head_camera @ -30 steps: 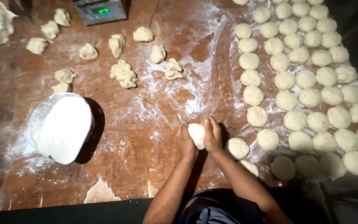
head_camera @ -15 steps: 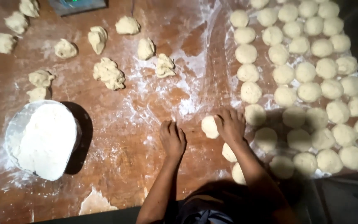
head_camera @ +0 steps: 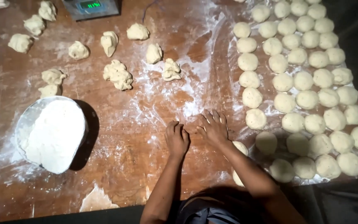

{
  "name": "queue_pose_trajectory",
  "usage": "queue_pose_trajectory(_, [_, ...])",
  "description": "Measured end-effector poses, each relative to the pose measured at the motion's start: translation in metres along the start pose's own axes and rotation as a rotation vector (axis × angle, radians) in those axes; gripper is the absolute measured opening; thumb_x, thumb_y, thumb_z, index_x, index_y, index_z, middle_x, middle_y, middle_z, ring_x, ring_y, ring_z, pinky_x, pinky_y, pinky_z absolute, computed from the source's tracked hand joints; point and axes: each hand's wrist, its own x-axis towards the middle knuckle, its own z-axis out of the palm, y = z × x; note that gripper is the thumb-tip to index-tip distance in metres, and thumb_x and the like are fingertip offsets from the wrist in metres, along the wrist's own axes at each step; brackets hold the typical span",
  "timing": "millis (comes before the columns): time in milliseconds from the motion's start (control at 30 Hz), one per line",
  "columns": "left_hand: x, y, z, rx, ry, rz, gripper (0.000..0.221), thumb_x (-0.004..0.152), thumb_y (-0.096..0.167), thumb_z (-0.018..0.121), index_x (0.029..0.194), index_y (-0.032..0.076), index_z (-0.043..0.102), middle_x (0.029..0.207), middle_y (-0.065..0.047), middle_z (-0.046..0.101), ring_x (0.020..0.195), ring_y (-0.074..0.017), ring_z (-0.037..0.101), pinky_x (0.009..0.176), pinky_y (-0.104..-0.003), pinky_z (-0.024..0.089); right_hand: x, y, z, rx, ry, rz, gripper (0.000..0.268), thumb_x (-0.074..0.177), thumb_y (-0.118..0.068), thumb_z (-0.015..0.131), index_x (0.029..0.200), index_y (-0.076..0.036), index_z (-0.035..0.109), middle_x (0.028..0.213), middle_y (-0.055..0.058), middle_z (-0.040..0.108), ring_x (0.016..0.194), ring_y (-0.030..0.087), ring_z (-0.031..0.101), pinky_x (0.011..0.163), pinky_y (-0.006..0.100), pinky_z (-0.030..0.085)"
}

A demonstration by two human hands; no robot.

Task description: The recorder rolls dough into uniform spheres and places them in rows on a floured surface while other workers weigh and cut dough nearby.

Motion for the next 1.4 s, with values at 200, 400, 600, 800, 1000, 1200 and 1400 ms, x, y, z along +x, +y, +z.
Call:
queue_pose_trajectory(200, [-0.004, -0.006, -0.001, -0.07, 0.022, -0.005, 0.023, 0.084, 0.007, 0.063, 0.106, 0.002, 0.068, 0.123, -0.019, 0.063, 0.125, -0.0389, 0.055, 0.107, -0.052, 0.041, -0.004, -0.006, -0.033, -0.042, -0.269, 0.171, 0.077, 0.086, -0.045, 0.072, 0.151, -0.017, 0.042, 0.159, 0.015, 0.033, 0.148, 0.042, 0.027, 0.111, 0.067, 0.019])
queue_pose_trajectory(400, [-0.003, -0.007, -0.004, -0.105, -0.027, -0.034, 0.023, 0.084, 0.007, 0.062, 0.106, 0.002, 0.067, 0.118, -0.019, 0.065, 0.123, -0.0392, 0.057, 0.106, -0.049, 0.042, -0.02, 0.006, -0.048, -0.003, -0.358, 0.312, 0.092, 0.082, -0.045, 0.078, 0.156, -0.024, 0.029, 0.163, 0.02, 0.024, 0.148, 0.047, 0.023, 0.114, 0.064, 0.023])
queue_pose_trajectory(600, [-0.007, -0.013, -0.005, -0.093, -0.017, 0.023, 0.024, 0.088, 0.008, 0.063, 0.11, 0.0, 0.067, 0.118, -0.021, 0.065, 0.12, -0.041, 0.056, 0.107, -0.051, 0.042, -0.045, 0.021, -0.051, 0.087, -0.372, 0.279, 0.101, 0.078, -0.041, 0.083, 0.16, -0.02, 0.029, 0.155, 0.019, 0.04, 0.134, 0.046, 0.046, 0.108, 0.054, 0.043])
queue_pose_trajectory(800, [-0.003, -0.009, -0.005, -0.103, -0.009, 0.042, 0.022, 0.087, 0.006, 0.061, 0.108, 0.002, 0.067, 0.115, -0.019, 0.066, 0.12, -0.04, 0.057, 0.109, -0.05, 0.042, -0.04, 0.028, -0.056, 0.111, -0.338, 0.301, 0.095, 0.075, -0.03, 0.087, 0.154, -0.018, 0.036, 0.153, 0.018, 0.042, 0.135, 0.046, 0.045, 0.105, 0.053, 0.046])
queue_pose_trajectory(1000, [0.002, 0.003, -0.015, -0.128, -0.037, 0.008, 0.021, 0.086, 0.005, 0.062, 0.107, 0.002, 0.067, 0.114, -0.018, 0.066, 0.118, -0.0386, 0.058, 0.104, -0.049, 0.043, -0.034, 0.066, -0.058, -0.011, -0.308, 0.091, 0.092, 0.07, -0.01, 0.085, 0.151, -0.028, 0.044, 0.158, 0.009, 0.041, 0.145, 0.046, 0.037, 0.113, 0.051, 0.04])
queue_pose_trajectory(1200, [0.0, -0.003, -0.011, -0.113, 0.0, 0.04, 0.022, 0.085, 0.004, 0.062, 0.106, 0.002, 0.066, 0.113, -0.017, 0.065, 0.118, -0.0377, 0.058, 0.103, -0.048, 0.042, -0.032, 0.054, -0.084, 0.112, -0.199, 0.169, 0.096, 0.064, -0.014, 0.088, 0.149, -0.022, 0.045, 0.155, 0.009, 0.041, 0.138, 0.044, 0.04, 0.111, 0.054, 0.038])
queue_pose_trajectory(1400, [0.003, 0.001, -0.012, -0.071, -0.065, 0.032, 0.021, 0.084, 0.005, 0.062, 0.104, 0.004, 0.067, 0.113, -0.015, 0.065, 0.118, -0.0357, 0.057, 0.104, -0.048, 0.042, -0.047, 0.054, -0.058, 0.229, -0.047, 0.253, 0.083, 0.075, -0.019, 0.085, 0.15, -0.016, 0.05, 0.155, 0.014, 0.046, 0.137, 0.043, 0.047, 0.111, 0.051, 0.044])
